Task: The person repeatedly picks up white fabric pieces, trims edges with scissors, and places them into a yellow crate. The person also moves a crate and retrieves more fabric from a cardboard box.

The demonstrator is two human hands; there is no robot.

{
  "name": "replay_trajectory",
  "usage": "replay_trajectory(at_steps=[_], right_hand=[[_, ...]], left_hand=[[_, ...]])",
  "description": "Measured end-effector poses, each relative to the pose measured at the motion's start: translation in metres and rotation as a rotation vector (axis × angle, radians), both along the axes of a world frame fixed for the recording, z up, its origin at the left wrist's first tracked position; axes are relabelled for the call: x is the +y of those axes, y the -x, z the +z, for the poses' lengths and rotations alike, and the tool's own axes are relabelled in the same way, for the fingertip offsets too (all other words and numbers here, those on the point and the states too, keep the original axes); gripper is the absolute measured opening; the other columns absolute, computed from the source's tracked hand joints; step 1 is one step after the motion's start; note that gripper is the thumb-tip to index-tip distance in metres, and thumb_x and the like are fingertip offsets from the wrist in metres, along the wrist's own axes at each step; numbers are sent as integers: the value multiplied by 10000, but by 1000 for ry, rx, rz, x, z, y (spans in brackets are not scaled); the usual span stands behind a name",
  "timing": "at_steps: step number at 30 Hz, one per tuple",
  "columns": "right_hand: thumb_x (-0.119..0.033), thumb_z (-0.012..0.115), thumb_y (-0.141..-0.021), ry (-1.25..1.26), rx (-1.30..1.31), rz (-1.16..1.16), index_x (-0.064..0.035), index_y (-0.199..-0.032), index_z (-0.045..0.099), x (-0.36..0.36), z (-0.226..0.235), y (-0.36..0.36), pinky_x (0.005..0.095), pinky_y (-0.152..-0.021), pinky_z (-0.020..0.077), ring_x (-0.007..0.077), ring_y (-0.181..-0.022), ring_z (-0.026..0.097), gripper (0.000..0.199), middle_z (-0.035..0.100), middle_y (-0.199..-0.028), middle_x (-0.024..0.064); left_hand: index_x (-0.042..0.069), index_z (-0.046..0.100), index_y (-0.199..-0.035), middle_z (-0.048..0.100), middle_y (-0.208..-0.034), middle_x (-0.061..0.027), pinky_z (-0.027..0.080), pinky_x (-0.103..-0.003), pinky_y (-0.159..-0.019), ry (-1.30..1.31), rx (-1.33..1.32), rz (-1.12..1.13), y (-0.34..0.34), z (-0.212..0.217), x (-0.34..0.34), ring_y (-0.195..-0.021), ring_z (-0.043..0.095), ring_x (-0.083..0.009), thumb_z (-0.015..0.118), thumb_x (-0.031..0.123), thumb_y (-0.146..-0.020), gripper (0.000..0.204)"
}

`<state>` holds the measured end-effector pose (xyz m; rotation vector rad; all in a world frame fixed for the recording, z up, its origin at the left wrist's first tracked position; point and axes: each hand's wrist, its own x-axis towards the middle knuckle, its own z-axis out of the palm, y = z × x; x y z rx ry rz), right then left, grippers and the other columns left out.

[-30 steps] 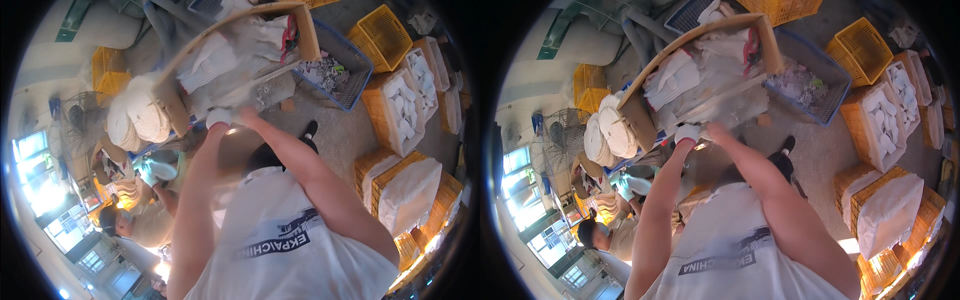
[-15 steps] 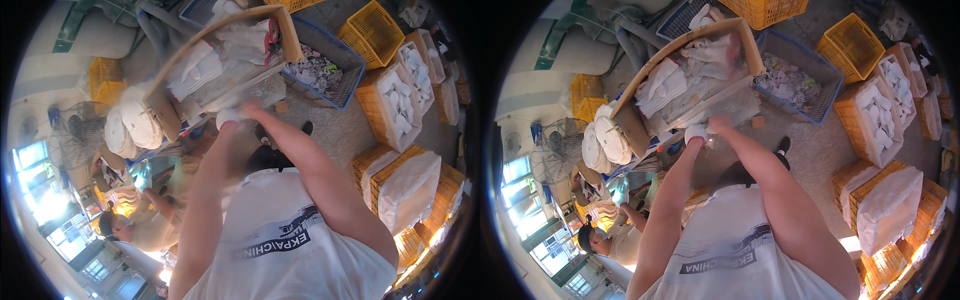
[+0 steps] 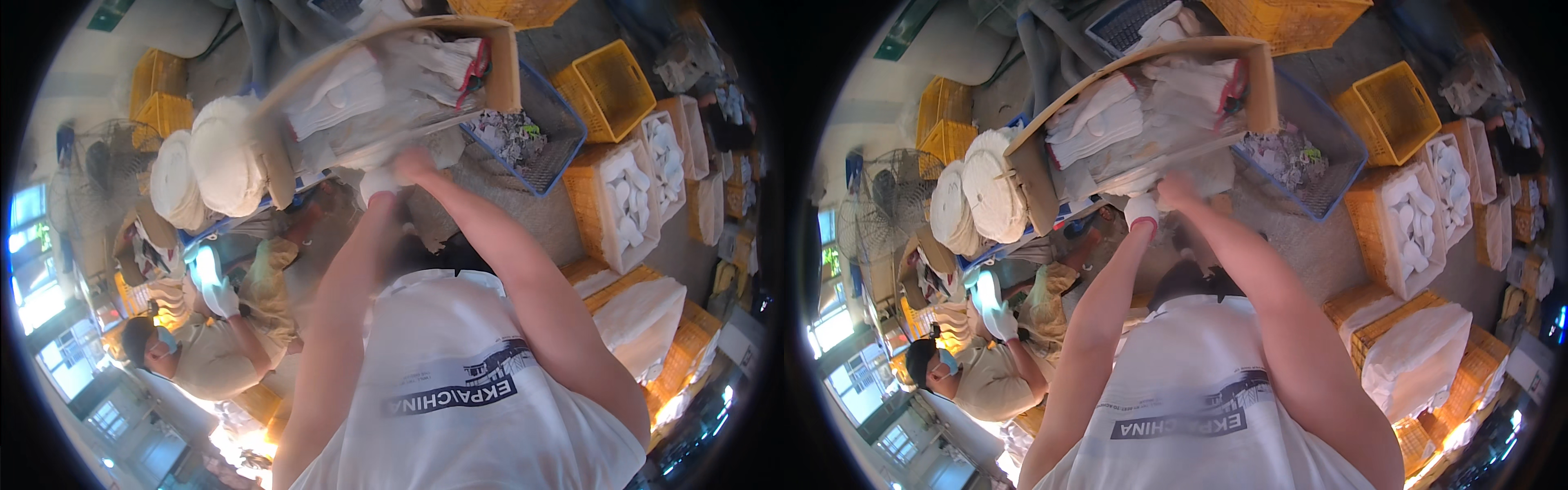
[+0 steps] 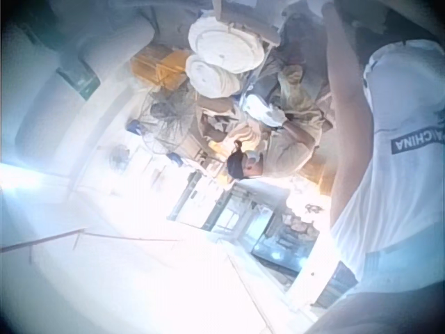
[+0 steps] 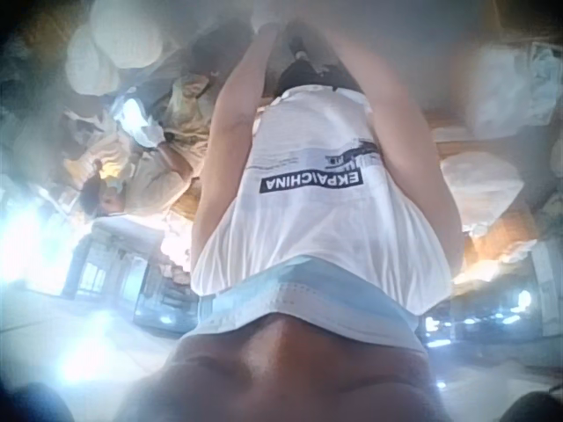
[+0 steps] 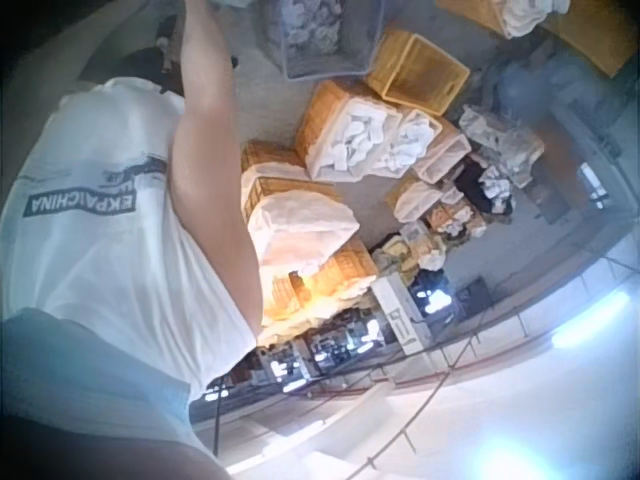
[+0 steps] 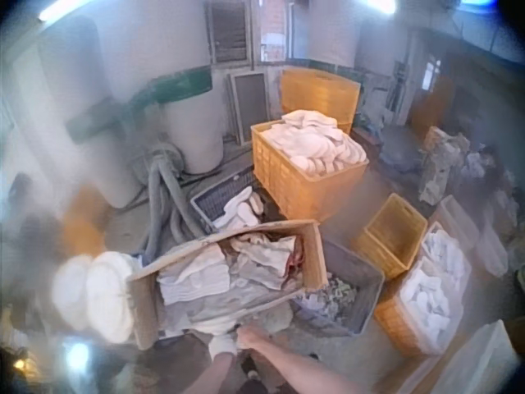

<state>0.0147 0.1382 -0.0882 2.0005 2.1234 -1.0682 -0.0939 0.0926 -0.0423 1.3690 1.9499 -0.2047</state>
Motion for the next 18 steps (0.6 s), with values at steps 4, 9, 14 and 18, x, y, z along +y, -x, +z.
replay_trajectory(at_steps=[4, 9, 14, 18], right_hand=[[-261, 565, -782, -39, -135, 262, -54, -927, 729, 0, 27, -3, 443, -873, 516, 377, -986, 648, 301, 674, -1032, 216], [-263, 545, -813, 12, -57, 24, -20, -984, 702, 5, 81, 2, 468, -904, 499, 390, -1008, 633, 336, 665, -1056, 222], [-265, 525, -848, -55, -83, 139, -19, -963, 700, -11, 93, -6, 478, -885, 502, 395, -999, 631, 323, 662, -1037, 232], [-246, 527, -845, -185, -74, 301, -6, -917, 706, -27, 54, -4, 484, -847, 510, 389, -962, 641, 307, 665, -1006, 235]], left_hand=[[110, 714, -989, 690, -988, -174, 527, -443, -765, -326, -7, 127, 0, -30, -6, -932, 654, -362, 443, 289, -931, 330], [131, 709, -997, 697, -948, -163, 529, -435, -755, -501, -218, 335, -11, -85, -16, -893, 660, -364, 451, 283, -931, 307], [109, 660, -1101, 675, -1048, -134, 510, -390, -820, -339, -108, 198, -13, -70, -22, -952, 647, -312, 477, 220, -920, 280], [118, 653, -1107, 661, -1112, -124, 494, -383, -860, -81, 22, -31, 4, -32, -32, -993, 636, -295, 472, 209, -909, 283]])
